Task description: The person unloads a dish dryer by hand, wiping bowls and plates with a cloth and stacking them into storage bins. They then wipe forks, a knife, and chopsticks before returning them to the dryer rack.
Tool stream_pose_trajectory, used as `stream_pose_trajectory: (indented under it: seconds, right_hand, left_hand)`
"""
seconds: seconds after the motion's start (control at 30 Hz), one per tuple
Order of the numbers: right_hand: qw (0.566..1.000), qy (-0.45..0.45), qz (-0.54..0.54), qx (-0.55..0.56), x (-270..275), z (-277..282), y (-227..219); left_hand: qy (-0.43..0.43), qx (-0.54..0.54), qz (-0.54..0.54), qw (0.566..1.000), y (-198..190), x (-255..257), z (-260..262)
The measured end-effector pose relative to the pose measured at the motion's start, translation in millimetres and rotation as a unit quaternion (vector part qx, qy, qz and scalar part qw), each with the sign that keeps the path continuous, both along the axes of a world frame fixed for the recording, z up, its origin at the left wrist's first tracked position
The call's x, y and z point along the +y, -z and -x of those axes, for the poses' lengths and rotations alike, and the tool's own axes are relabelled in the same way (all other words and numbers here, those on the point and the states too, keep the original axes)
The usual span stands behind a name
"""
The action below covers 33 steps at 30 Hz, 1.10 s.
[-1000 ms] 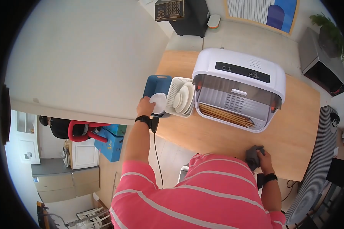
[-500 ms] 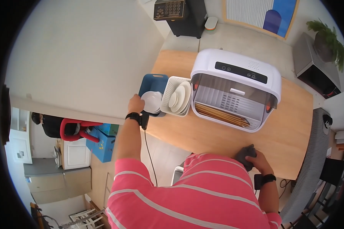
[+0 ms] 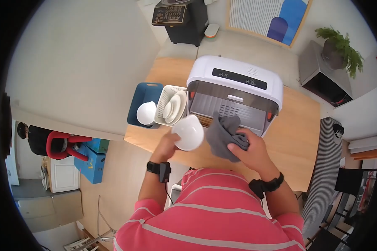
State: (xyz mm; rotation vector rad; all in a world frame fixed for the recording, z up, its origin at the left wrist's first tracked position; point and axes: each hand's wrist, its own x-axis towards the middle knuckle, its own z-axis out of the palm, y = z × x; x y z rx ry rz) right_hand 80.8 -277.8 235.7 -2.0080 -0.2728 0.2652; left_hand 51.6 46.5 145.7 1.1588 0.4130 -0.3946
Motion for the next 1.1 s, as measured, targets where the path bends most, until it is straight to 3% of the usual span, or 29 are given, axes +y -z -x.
stream_pose_trajectory:
  seconds: [0.03, 0.07, 0.13, 0.23, 0.3, 0.37, 0.5, 0.57, 0.6, 0.67, 0.73, 0.9, 0.97, 1.0, 1.07, 1.1]
  right_hand:
    - [0.995, 0.005, 0.030, -0.091, 7, -4, 0]
    - [0.995, 0.004, 0.035, -0.093, 12, -8, 3]
    - [0.938, -0.136, 0.151, -0.280, 18, -16, 11]
    - [0.930, -0.213, 0.104, -0.281, 22, -11, 12]
    - [0.930, -0.249, 0.106, -0.250, 21, -9, 6]
    - [0.911, -0.293, 0.104, -0.272, 21, -9, 5]
    - [0.902, -0.288, 0.163, -0.276, 25, -9, -6]
    - [0.920, -0.157, 0.258, -0.248, 31, -7, -8]
    - [0.921, -0.155, 0.258, -0.248, 32, -8, -6]
    - [0.948, -0.042, 0.253, -0.187, 33, -11, 1]
    - [0.956, -0.031, 0.244, -0.163, 29, -12, 9]
    - [0.959, -0.056, 0.271, -0.056, 25, -13, 8]
    - [0.958, -0.201, 0.172, 0.112, 22, -20, 3]
    - [0.958, -0.200, 0.172, 0.112, 22, -21, 2]
    - [0.967, -0.145, 0.000, 0.207, 23, -22, 1]
    - [0.967, -0.148, 0.000, 0.207, 25, -20, 9]
  left_hand:
    - [0.033, 0.009, 0.055, 0.998, -5, -21, 4]
    - [0.062, 0.006, 0.127, 0.990, -1, -38, 6]
    - [0.087, 0.001, 0.181, 0.980, -7, -61, 8]
    - [0.140, -0.032, 0.240, 0.960, 4, -68, 9]
    - [0.186, -0.040, 0.366, 0.911, 6, -69, 7]
    - [0.197, -0.054, 0.337, 0.919, -6, -75, 8]
    - [0.172, 0.004, 0.350, 0.921, -15, -99, 16]
    - [0.155, 0.017, 0.349, 0.924, -18, -105, 16]
    - [0.150, -0.020, 0.317, 0.936, -16, -106, 13]
    - [0.147, -0.056, 0.284, 0.946, -23, -107, 9]
    - [0.116, -0.123, 0.222, 0.960, -33, -106, 6]
    - [0.104, -0.147, 0.177, 0.968, -25, -107, 6]
    - [0.104, -0.151, 0.174, 0.967, -23, -109, 8]
    - [0.107, -0.149, 0.190, 0.965, -23, -110, 8]
    - [0.109, -0.147, 0.205, 0.961, -23, -111, 7]
    - [0.115, -0.139, 0.215, 0.960, -23, -110, 5]
